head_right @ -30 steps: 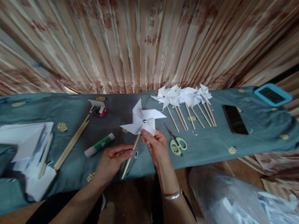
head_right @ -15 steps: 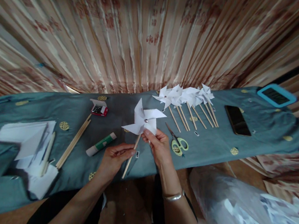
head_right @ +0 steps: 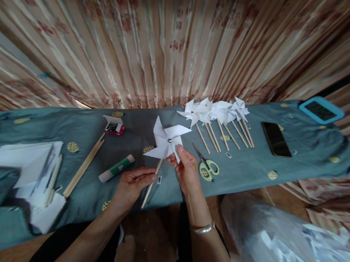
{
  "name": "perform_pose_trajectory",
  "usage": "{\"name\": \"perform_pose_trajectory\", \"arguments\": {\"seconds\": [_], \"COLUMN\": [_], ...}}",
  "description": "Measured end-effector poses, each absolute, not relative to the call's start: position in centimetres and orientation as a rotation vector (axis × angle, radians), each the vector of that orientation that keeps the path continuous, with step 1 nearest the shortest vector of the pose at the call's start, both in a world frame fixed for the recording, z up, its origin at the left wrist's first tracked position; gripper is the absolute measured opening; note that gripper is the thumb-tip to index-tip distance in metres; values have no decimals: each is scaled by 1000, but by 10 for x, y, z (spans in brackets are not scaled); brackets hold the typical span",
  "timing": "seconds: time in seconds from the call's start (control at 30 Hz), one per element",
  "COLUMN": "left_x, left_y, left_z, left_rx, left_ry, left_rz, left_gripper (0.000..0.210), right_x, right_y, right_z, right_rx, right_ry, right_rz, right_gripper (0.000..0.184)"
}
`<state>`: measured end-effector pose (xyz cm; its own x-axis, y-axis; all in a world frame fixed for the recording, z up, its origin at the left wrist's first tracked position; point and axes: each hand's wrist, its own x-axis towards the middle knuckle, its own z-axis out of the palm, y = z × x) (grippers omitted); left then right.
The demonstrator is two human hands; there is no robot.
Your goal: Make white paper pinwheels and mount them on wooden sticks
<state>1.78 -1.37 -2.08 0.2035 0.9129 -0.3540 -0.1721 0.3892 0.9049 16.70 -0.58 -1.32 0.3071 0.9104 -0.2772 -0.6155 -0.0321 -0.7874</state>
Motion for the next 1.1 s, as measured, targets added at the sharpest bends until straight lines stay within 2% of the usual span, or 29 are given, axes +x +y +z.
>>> {"name": "perform_pose_trajectory", "arguments": {"seconds": [0.53,1.1], "left_x": [19,21], "left_y": [-15,-17], "left_z": [-24,-27], "left_rx": [856,888], "left_ry": [1107,1109], "left_rz": [882,856], "left_gripper": [18,20], "right_x": [171,179], "right_y": [-2,0], "right_z": [-16,-11], "right_rx": [-904,-928], "right_ry": [-299,-179], "right_rz": [1242,1136], "right_gripper": [45,31]}}
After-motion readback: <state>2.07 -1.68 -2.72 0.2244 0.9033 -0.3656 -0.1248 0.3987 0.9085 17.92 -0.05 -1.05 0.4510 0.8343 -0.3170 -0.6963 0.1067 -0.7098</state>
